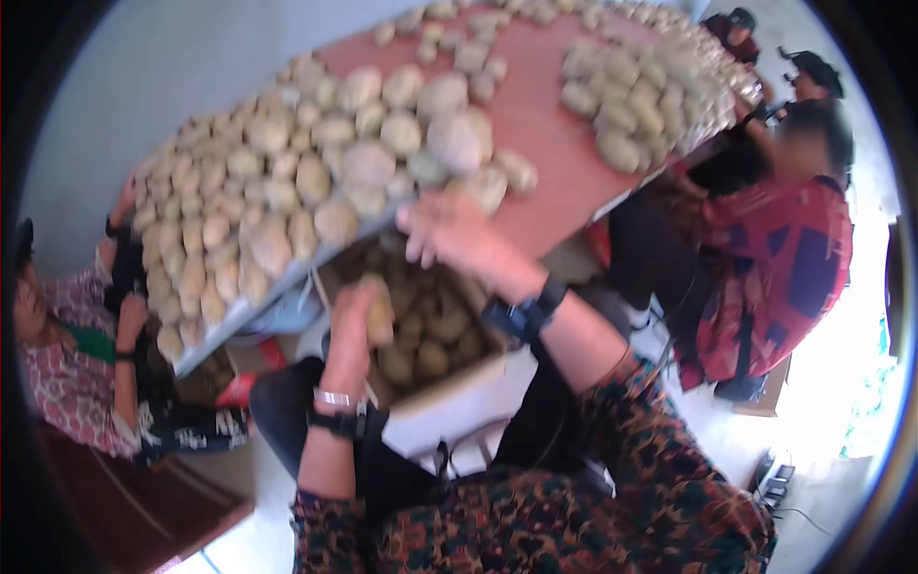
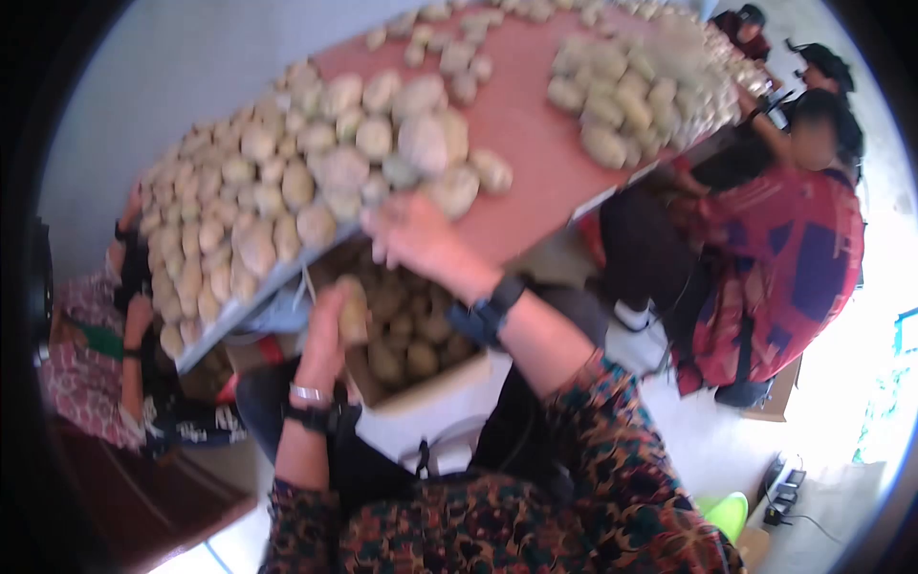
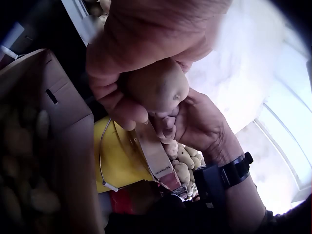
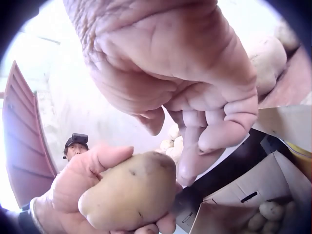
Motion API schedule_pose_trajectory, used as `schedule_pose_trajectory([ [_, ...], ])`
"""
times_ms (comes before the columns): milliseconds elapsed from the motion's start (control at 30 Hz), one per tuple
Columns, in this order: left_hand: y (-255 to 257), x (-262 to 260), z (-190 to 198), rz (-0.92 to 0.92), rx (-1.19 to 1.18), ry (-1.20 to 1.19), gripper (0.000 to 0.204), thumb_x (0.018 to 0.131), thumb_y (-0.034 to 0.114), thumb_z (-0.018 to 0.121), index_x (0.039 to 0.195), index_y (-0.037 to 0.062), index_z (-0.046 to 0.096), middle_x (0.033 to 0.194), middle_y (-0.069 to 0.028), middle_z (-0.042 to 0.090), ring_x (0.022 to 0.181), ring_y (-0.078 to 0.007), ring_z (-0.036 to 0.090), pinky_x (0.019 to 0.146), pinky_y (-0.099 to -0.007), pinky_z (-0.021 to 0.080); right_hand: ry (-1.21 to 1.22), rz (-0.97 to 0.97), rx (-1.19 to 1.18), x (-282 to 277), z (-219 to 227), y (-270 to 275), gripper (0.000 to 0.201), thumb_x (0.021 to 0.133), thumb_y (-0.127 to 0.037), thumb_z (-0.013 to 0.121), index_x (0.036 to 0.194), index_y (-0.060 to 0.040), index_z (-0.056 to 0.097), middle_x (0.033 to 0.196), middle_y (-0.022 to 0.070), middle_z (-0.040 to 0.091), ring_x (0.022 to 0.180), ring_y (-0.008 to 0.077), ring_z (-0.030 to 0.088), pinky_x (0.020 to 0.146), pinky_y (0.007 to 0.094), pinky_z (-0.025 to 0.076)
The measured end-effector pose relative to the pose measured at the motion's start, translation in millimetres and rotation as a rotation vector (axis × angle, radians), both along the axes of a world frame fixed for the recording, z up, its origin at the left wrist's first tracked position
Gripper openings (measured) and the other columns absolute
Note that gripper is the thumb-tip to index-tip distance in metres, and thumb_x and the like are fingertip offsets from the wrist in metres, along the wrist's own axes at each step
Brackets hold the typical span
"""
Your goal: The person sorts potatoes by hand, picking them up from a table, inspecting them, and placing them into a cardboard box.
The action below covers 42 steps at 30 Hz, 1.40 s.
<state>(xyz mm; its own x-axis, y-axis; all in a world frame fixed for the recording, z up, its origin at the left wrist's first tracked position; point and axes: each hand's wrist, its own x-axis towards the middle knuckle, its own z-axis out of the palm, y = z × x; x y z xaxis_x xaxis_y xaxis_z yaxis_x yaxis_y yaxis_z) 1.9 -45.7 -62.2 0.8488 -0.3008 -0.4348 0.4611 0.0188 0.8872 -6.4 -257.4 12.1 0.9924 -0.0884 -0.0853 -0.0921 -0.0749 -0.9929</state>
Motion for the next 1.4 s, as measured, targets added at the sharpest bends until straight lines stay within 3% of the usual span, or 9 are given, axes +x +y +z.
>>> schedule_pose_trajectory([
  [100, 11, 5, -12, 0.053, 0.112, 0.101, 0.042, 0.086, 0.035, 0.064, 0.120, 0.0130, 0.053, 0.101, -0.0057, 0.058, 0.079, -0.0196, 0.062, 0.059, -0.0343, 0.053, -0.014, -0.038, 0.082, -4, 20, -9, 0.037, 0.093, -0.036, 0.061, 0.097, -0.0004, 0.066, 0.075, 0.0082, 0.069, 0.061, 0.0101, 0.061, 0.056, 0.0219, 0.044],
  [400, -3, -9, -51, -0.246, 0.571, 0.122, 0.059, 0.079, 0.027, 0.073, 0.124, 0.0009, 0.044, 0.108, -0.0157, 0.058, 0.093, -0.0262, 0.063, 0.075, -0.0415, 0.053, -0.025, -0.040, 0.077, -5, 26, -15, 0.035, 0.092, -0.034, 0.064, 0.101, 0.0003, 0.067, 0.078, 0.0073, 0.069, 0.064, 0.0090, 0.059, 0.059, 0.0215, 0.042],
  [633, -20, -6, -109, -0.101, 0.462, -0.148, 0.053, 0.085, 0.025, 0.067, 0.125, -0.0036, 0.047, 0.106, -0.0256, 0.064, 0.101, -0.0321, 0.064, 0.087, -0.0374, 0.051, 0.007, -0.027, 0.062, -6, 29, -12, 0.028, 0.093, -0.028, 0.063, 0.103, -0.0017, 0.067, 0.080, 0.0066, 0.069, 0.067, 0.0079, 0.061, 0.059, 0.0213, 0.042],
  [700, -25, 0, -91, -0.130, 0.772, -0.382, 0.046, 0.089, 0.021, 0.062, 0.125, -0.0045, 0.051, 0.109, -0.0293, 0.064, 0.107, -0.0380, 0.062, 0.092, -0.0405, 0.048, 0.000, -0.033, 0.044, -2, 31, -13, 0.028, 0.093, -0.027, 0.063, 0.103, -0.0018, 0.067, 0.080, 0.0064, 0.069, 0.067, 0.0079, 0.060, 0.059, 0.0210, 0.042],
  [800, -20, 5, -59, -0.277, 0.819, -0.377, 0.042, 0.090, 0.017, 0.059, 0.125, -0.0039, 0.052, 0.113, -0.0294, 0.063, 0.110, -0.0417, 0.060, 0.093, -0.0430, 0.048, -0.023, -0.069, 0.091, -3, 29, -15, 0.027, 0.094, -0.026, 0.062, 0.103, -0.0019, 0.067, 0.080, 0.0061, 0.069, 0.066, 0.0079, 0.060, 0.058, 0.0208, 0.042],
  [1033, -9, 10, 11, -0.295, 0.696, -0.532, 0.042, 0.089, 0.017, 0.060, 0.124, -0.0036, 0.053, 0.109, -0.0264, 0.065, 0.106, -0.0385, 0.063, 0.092, -0.0420, 0.049, -0.251, -0.327, 0.138, -4, 42, -14, 0.022, 0.094, -0.016, 0.058, 0.099, 0.0034, 0.065, 0.073, 0.0092, 0.066, 0.059, 0.0096, 0.056, 0.055, 0.0235, 0.045],
  [1100, -6, 13, 30, -0.431, 0.548, -0.528, 0.037, 0.090, 0.015, 0.060, 0.121, -0.0035, 0.055, 0.101, -0.0165, 0.068, 0.094, -0.0230, 0.065, 0.083, -0.0349, 0.050, -0.345, -0.429, 0.139, 0, 43, -21, 0.022, 0.095, -0.016, 0.057, 0.099, 0.0030, 0.065, 0.069, 0.0078, 0.064, 0.057, 0.0088, 0.054, 0.053, 0.0230, 0.044],
  [1267, -17, 24, 76, -0.637, 0.411, -0.410, 0.040, 0.090, 0.015, 0.060, 0.124, -0.0044, 0.054, 0.103, -0.0148, 0.067, 0.092, -0.0188, 0.063, 0.081, -0.0332, 0.050, -0.536, -0.703, 0.304, -1, 38, -41, 0.023, 0.100, -0.018, 0.050, 0.098, -0.0003, 0.065, 0.062, 0.0024, 0.057, 0.052, 0.0061, 0.047, 0.051, 0.0224, 0.040],
  [1400, -25, 28, 45, -0.579, 0.386, -0.376, 0.040, 0.090, 0.016, 0.061, 0.123, -0.0057, 0.055, 0.098, -0.0142, 0.069, 0.086, -0.0163, 0.063, 0.079, -0.0308, 0.050, -0.520, -0.754, 0.368, -5, 35, -48, 0.020, 0.100, -0.017, 0.049, 0.101, -0.0013, 0.062, 0.064, 0.0022, 0.057, 0.056, 0.0060, 0.048, 0.056, 0.0219, 0.041],
])
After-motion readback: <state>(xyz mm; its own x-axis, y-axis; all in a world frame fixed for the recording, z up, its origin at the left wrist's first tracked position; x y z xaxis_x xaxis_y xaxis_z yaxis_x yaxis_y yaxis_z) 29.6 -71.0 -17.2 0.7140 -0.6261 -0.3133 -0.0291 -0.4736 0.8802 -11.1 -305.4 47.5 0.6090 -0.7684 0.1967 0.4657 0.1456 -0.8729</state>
